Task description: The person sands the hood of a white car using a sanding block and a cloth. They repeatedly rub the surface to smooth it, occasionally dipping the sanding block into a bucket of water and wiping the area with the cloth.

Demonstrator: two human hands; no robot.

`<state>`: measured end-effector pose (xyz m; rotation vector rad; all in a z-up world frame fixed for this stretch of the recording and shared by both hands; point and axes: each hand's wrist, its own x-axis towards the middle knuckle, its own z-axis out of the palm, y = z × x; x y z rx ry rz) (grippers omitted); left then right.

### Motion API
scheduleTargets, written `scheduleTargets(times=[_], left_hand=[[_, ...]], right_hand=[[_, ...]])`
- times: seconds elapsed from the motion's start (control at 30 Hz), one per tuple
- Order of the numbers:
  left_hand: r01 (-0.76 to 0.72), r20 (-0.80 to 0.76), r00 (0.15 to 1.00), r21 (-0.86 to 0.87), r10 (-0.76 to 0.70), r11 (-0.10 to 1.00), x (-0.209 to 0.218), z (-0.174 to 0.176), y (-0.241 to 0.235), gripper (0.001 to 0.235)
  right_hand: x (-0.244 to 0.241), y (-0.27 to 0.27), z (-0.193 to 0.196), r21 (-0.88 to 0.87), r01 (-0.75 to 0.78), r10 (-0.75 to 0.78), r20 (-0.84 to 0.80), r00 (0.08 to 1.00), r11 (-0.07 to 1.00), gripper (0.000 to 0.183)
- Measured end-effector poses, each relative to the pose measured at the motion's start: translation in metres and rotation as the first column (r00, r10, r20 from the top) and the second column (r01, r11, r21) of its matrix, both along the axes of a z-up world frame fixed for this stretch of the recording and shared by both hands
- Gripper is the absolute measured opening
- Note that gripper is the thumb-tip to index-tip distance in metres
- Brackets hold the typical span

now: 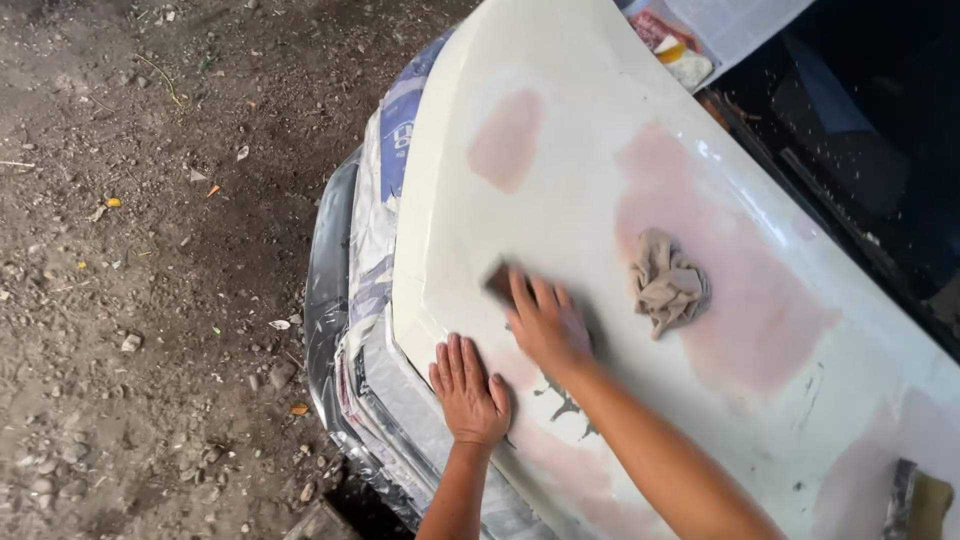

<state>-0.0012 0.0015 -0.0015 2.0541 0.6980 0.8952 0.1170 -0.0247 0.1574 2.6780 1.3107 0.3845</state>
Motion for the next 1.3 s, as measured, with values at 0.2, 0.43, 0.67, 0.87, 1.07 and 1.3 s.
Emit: scheduleTargets(times=[0.2, 0.43, 0.67, 0.87, 1.07, 1.3], left_hand=[[0.100, -0.024, 0.994, -0.077, -0.102, 0.992, -0.003, -0.006, 0.012, 0.072], [0.258, 0.151, 0.966, -0.532, -0.210, 0.806, 0.002, 0.048, -0.017, 0.069], [0.133, -0.343, 0.926, -0.092, -0.156, 0.987, 0.019, 0.090, -0.034, 0.087], [0.340, -0.469, 0.869, 0.332, -0.159, 0.880, -0.011, 0.094, -0.030, 0.081], [0.394, -0.698, 0.710, 0.290, -0.088, 0.872, 0.070, 0.111, 0.060, 0.084], [0.249, -0.621, 0.781, 0.404, 0.064, 0.880, 0.036, 0.094, 0.022, 0.076]], right_hand=[[0.001, 0.023, -0.004, 0.099, -0.034, 0.041, -0.070, 0.997, 0.994, 0.071], [-0.057, -0.060, -0.045, 0.130, 0.179, -0.150, -0.208, 0.967, 0.975, 0.077], [-0.055, -0.136, -0.005, 0.483, 0.165, 0.097, -0.472, 0.876, 0.860, 0.067], [-0.049, -0.162, 0.009, 0.441, -0.022, 0.059, -0.071, 0.996, 0.897, 0.052], [-0.041, -0.161, 0.004, 0.427, -0.051, 0.060, -0.008, 0.998, 0.903, 0.046], [-0.050, -0.162, 0.006, 0.442, -0.016, 0.035, -0.036, 0.999, 0.897, 0.046]])
